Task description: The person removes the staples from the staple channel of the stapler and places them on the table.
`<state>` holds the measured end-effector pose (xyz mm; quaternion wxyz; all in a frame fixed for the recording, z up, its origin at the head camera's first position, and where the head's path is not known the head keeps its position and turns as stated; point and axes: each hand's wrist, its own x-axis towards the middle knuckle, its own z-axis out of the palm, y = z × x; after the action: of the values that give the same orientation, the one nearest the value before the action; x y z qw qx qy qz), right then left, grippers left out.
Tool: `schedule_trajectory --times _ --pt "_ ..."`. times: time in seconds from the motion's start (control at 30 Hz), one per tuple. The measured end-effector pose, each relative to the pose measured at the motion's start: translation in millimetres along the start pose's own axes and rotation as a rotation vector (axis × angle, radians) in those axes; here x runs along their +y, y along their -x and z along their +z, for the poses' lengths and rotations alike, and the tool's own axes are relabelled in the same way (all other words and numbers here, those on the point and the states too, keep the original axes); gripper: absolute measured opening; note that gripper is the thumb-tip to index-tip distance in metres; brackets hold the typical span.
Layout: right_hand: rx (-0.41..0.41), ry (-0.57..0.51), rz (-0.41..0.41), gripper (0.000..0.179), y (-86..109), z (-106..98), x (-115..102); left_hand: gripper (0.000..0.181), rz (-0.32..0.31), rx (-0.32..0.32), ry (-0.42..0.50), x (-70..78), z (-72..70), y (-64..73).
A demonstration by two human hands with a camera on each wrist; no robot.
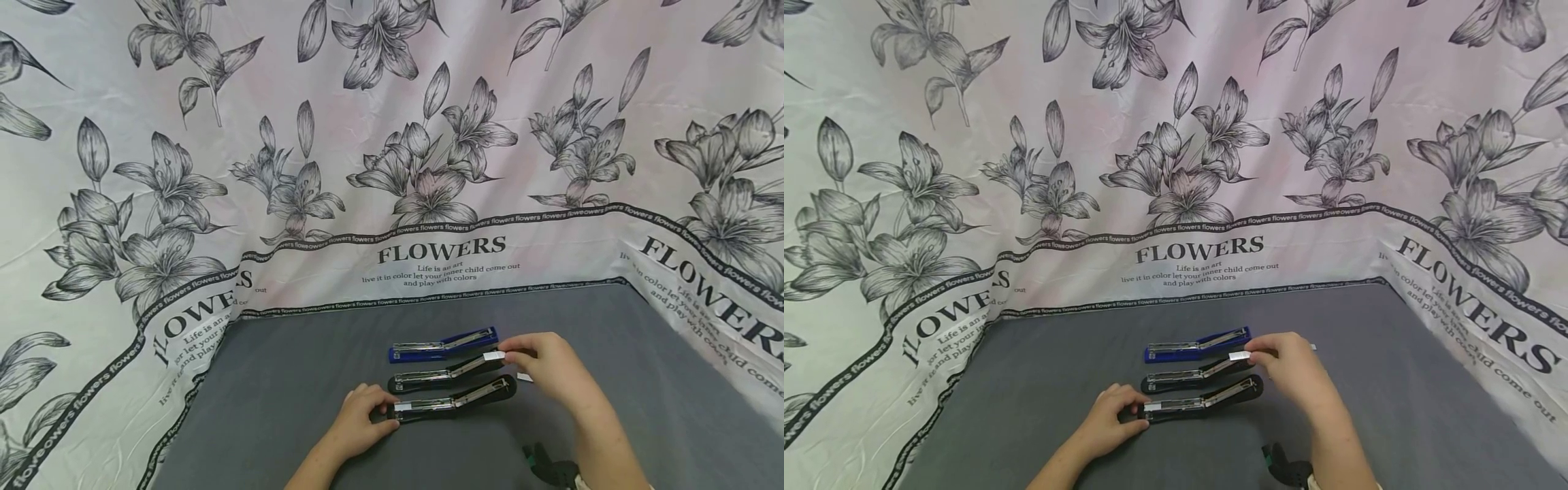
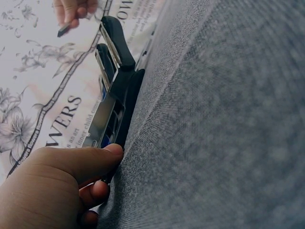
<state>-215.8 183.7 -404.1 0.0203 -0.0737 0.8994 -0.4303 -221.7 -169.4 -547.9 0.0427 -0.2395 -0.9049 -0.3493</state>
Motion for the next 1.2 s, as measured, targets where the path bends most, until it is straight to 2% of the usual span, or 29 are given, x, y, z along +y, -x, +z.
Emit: schedule_trajectory --times 0.23,0.53,0.7,0.9,1.07,1.2 --pt "-0.032 0.027 0.037 0.022 1.0 -17 20 0.030 -0.005 0.000 -0.006 -0.2 0.4 -0.3" --pt "-0.127 0.055 0.095 0.016 -1.2 -33 51 0.030 -0.002 -0.003 -0.004 1.1 -1.0 -0.4" --pt "-0.176 0.039 0.115 0.011 -3.9 -28 69 0.030 0.001 0.001 -0.010 0.5 -0.4 0.0" --pt "-0.260 -0.003 0.140 0.009 -4.8 -15 79 0.030 0.006 0.002 -0.017 -0.4 0.2 -0.4" --pt "-0.268 0.033 0.241 0.012 -5.4 -3 81 0.030 0.001 -0.005 -0.018 -0.7 0.3 0.0" --pt "-0.263 0.072 0.282 0.015 -6.3 0 82 0.030 0.003 -0.006 -0.015 -1.2 -0.4 -0.3"
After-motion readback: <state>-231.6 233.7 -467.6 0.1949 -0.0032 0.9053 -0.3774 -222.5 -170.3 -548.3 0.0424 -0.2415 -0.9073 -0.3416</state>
